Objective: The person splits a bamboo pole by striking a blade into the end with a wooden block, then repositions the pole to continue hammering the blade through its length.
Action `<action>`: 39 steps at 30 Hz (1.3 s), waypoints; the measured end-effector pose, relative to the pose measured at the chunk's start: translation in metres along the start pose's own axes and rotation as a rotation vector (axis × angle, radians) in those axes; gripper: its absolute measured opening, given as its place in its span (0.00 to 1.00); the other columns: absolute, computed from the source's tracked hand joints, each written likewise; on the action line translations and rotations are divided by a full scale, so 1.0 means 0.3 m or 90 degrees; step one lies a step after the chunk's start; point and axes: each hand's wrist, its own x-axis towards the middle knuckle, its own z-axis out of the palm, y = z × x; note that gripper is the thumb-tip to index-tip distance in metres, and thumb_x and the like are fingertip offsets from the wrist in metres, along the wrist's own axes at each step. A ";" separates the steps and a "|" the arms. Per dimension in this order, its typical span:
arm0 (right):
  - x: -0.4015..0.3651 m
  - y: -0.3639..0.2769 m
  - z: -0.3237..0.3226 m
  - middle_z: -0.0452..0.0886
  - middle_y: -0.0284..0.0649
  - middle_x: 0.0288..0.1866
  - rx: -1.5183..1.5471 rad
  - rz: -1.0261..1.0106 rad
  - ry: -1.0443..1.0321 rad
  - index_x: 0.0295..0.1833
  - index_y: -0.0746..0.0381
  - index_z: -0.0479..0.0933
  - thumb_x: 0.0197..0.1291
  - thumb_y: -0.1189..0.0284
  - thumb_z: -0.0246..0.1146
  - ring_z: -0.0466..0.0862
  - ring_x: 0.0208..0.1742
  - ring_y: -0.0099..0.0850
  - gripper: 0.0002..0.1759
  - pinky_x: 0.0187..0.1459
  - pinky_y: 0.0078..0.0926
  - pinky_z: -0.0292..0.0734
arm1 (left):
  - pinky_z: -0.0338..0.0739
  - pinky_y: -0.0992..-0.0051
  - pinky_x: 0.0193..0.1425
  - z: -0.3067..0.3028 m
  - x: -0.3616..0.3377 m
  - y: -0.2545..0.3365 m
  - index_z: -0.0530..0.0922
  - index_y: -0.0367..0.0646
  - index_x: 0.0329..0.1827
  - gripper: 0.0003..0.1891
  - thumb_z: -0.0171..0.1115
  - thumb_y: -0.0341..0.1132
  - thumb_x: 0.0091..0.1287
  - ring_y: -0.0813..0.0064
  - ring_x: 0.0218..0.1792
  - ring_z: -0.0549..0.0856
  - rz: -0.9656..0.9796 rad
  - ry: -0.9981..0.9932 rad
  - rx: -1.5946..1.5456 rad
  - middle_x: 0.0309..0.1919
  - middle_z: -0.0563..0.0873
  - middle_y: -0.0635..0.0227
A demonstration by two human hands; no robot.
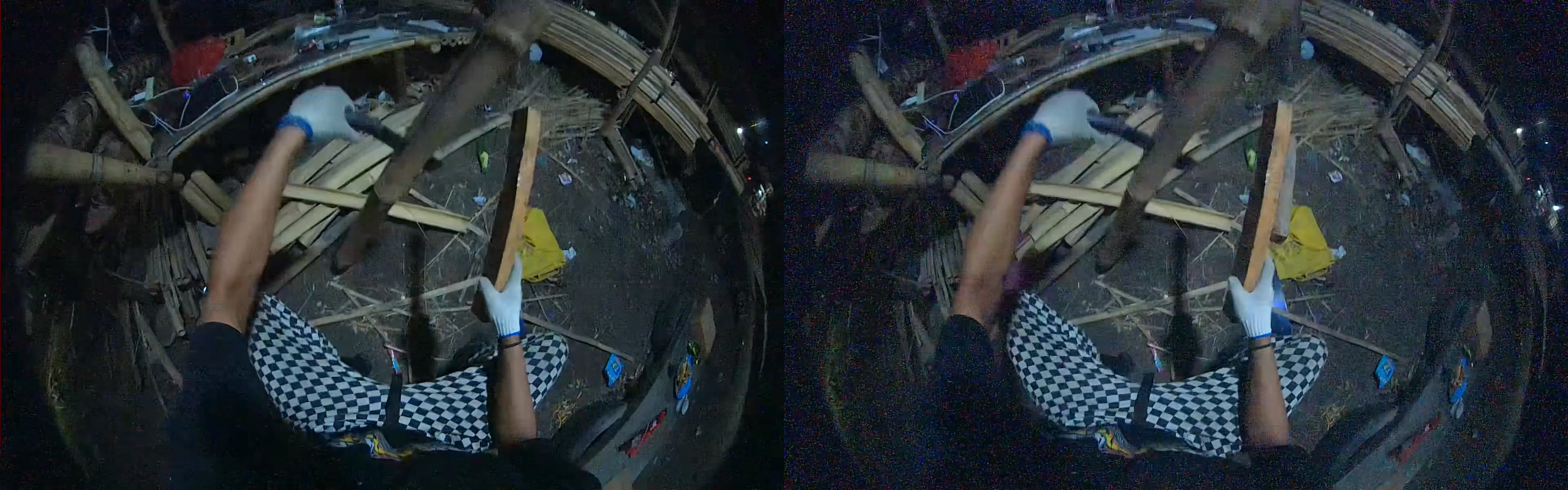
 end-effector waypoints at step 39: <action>0.000 0.047 0.105 0.81 0.42 0.46 0.327 0.186 -0.123 0.62 0.69 0.67 0.56 0.75 0.66 0.80 0.43 0.28 0.28 0.46 0.25 0.77 | 0.78 0.63 0.40 0.309 -0.271 -0.092 0.84 0.42 0.35 0.21 0.69 0.53 0.54 0.58 0.32 0.86 -0.233 -0.069 -0.287 0.29 0.85 0.55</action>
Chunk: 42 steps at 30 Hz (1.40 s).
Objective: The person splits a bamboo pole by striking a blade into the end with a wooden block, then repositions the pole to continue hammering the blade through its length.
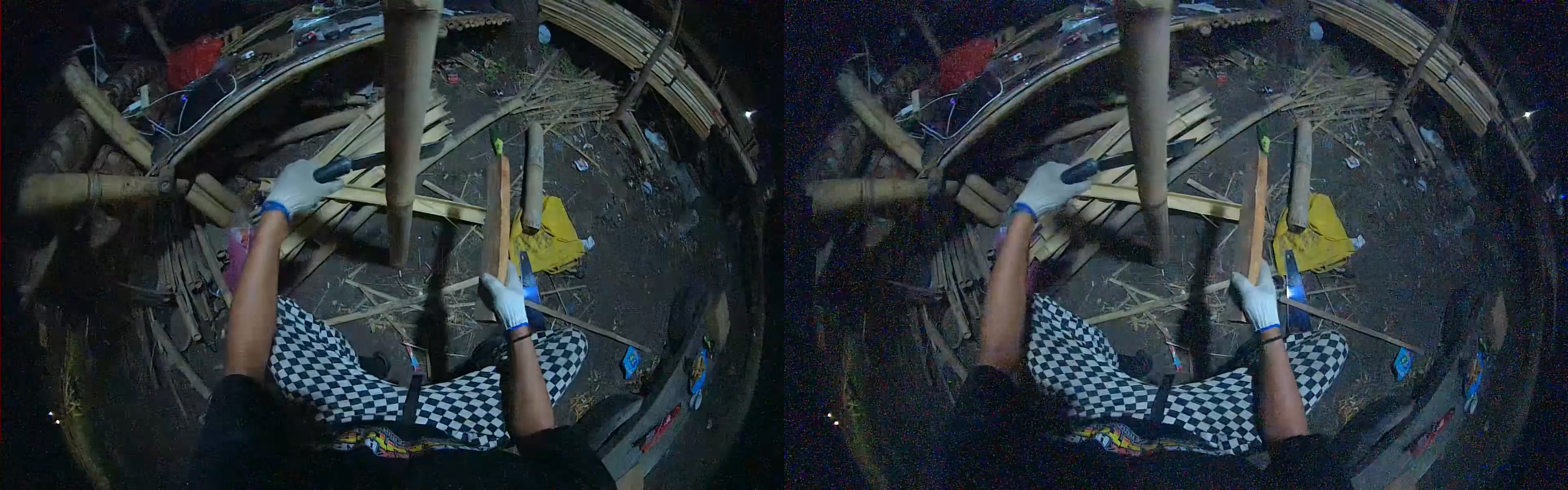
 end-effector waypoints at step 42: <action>0.002 -0.014 0.009 0.81 0.44 0.49 -0.083 -0.155 0.071 0.62 0.69 0.67 0.51 0.73 0.69 0.81 0.49 0.33 0.33 0.52 0.29 0.77 | 0.73 0.67 0.59 0.263 -0.154 0.086 0.78 0.45 0.59 0.34 0.61 0.63 0.59 0.58 0.54 0.82 -0.028 -0.086 -0.117 0.53 0.84 0.56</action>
